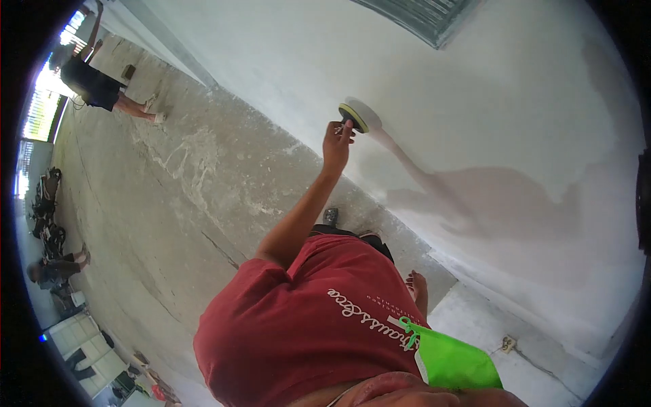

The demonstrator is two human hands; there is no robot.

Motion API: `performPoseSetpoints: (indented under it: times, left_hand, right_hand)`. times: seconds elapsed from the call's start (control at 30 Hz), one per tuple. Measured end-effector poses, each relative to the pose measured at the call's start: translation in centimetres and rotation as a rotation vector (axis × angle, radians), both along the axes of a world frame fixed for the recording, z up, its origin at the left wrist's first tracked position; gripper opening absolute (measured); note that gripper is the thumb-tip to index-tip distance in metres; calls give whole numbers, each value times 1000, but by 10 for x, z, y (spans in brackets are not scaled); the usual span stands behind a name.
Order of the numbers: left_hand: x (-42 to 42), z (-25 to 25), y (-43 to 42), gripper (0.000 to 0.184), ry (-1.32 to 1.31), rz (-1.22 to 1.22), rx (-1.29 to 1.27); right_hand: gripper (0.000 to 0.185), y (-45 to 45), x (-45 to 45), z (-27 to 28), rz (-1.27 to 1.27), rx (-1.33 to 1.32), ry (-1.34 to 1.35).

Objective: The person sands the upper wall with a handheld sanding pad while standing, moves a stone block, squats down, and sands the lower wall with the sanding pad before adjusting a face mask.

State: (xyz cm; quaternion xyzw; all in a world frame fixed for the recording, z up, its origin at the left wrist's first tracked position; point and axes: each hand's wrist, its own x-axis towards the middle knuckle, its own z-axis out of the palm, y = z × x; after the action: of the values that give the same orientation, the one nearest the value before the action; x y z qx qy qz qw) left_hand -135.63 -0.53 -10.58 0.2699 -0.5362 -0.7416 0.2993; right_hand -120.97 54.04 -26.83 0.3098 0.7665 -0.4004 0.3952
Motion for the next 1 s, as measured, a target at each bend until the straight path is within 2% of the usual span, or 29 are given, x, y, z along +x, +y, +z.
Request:
performPoseSetpoints:
  times: [0.13,0.3,0.43,0.5,0.73,0.83,1.0]
  left_hand:
    - [21,4,-32,32,1,37,-154]
    - [45,19,-53,40,4,-112,-18]
    - [60,23,-53,40,-11,-170,69]
    - [63,21,-53,39,170,-212,150]
    - [55,35,-44,43,226,-115,166]
    - [53,27,-45,44,312,-127,227]
    - [54,58,-38,40,280,-195,234]
  right_hand:
    - [36,-6,-11,1,11,9,-5]
    - [37,-17,-22,4,54,31,-23]
    - [36,-20,-25,8,102,25,8]
    - [36,-21,-28,8,101,27,10]
    - [37,-16,-33,6,124,29,8]
    - [37,-13,-34,2,125,19,23]
    - [37,-14,-35,4,135,33,11]
